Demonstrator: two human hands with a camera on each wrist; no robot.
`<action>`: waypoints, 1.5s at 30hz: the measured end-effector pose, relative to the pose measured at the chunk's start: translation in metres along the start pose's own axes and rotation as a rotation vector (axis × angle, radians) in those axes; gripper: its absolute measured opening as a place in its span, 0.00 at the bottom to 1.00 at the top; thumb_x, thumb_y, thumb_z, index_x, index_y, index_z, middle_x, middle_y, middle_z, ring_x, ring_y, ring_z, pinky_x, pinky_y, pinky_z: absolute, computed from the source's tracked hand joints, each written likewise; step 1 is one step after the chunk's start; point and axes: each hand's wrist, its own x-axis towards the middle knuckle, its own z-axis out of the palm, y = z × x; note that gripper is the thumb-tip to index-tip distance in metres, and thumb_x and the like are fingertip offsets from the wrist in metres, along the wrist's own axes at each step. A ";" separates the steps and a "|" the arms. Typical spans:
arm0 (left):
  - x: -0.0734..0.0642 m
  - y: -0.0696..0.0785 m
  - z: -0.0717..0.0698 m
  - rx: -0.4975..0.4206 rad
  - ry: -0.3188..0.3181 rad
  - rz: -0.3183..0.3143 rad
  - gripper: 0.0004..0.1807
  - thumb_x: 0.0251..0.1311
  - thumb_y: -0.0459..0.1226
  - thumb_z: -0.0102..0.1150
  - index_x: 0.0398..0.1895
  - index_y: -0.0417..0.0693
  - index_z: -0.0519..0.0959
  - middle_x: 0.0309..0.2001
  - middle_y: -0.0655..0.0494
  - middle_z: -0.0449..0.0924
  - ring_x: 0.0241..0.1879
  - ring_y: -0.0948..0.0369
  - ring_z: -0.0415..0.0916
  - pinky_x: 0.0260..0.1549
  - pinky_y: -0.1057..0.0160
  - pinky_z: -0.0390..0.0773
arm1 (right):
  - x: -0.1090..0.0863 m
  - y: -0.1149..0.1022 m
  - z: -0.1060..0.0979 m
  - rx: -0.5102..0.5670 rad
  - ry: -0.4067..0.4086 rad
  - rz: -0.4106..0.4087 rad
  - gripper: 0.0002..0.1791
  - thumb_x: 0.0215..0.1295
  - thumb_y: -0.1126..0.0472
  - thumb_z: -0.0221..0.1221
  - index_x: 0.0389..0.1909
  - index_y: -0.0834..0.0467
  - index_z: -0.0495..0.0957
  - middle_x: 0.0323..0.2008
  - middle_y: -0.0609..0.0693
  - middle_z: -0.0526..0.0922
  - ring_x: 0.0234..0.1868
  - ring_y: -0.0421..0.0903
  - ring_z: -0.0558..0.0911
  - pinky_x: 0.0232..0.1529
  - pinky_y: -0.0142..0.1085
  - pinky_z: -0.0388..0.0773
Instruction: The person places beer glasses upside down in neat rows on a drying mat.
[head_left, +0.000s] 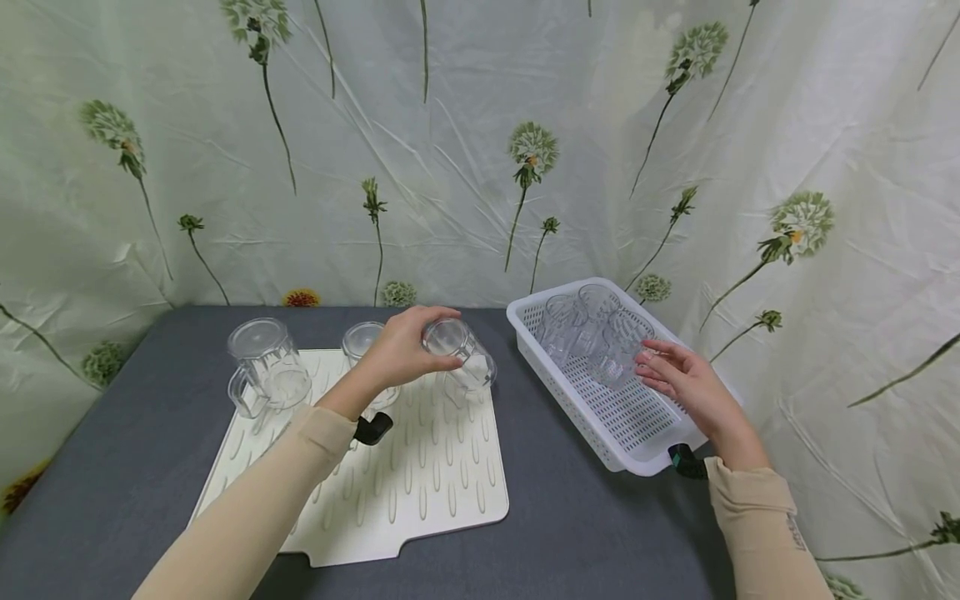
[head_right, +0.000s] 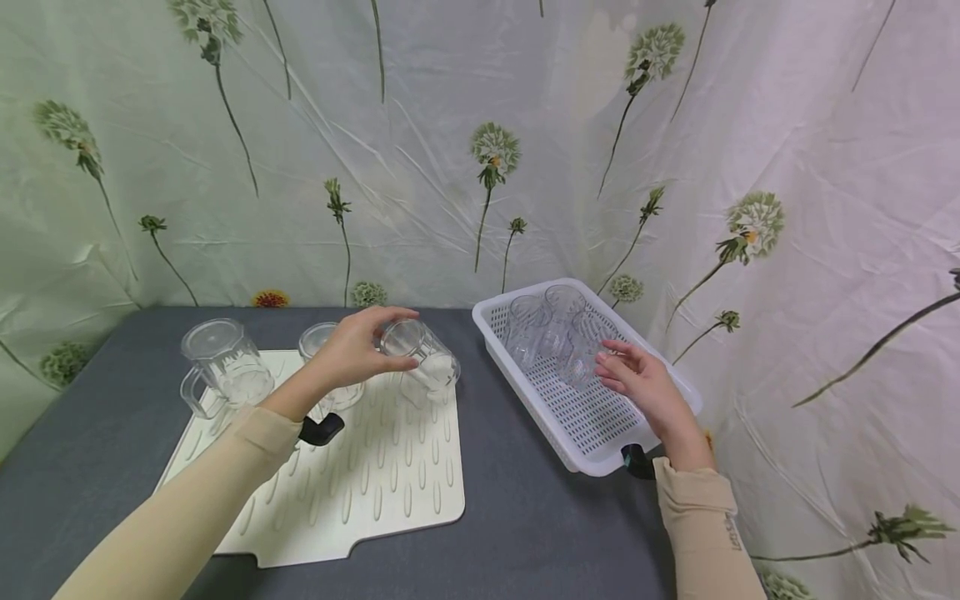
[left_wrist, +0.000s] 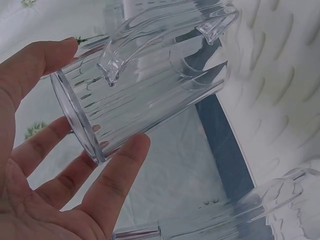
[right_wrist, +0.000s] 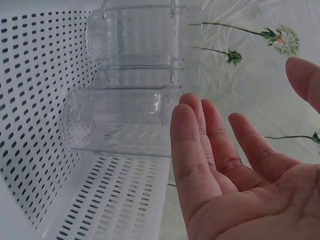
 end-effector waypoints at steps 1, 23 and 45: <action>0.000 0.000 0.000 0.002 -0.004 -0.005 0.39 0.58 0.47 0.81 0.74 0.57 0.77 0.70 0.50 0.79 0.57 0.49 0.80 0.54 0.44 0.82 | 0.001 0.000 -0.001 0.000 0.004 0.002 0.39 0.86 0.51 0.52 0.83 0.71 0.52 0.50 0.29 0.80 0.50 0.27 0.84 0.54 0.21 0.83; 0.013 0.008 0.001 0.097 -0.051 -0.062 0.40 0.57 0.47 0.81 0.75 0.55 0.77 0.71 0.44 0.77 0.70 0.42 0.75 0.66 0.39 0.78 | 0.017 -0.005 -0.008 -0.081 0.050 0.047 0.41 0.86 0.46 0.51 0.83 0.71 0.51 0.73 0.69 0.66 0.49 0.24 0.80 0.52 0.18 0.80; 0.023 0.021 0.000 0.206 -0.083 -0.149 0.40 0.56 0.46 0.81 0.73 0.50 0.78 0.72 0.41 0.78 0.74 0.39 0.72 0.71 0.38 0.75 | 0.024 -0.014 -0.016 -0.240 0.113 0.098 0.44 0.84 0.42 0.52 0.83 0.70 0.52 0.72 0.71 0.69 0.59 0.45 0.79 0.47 0.17 0.77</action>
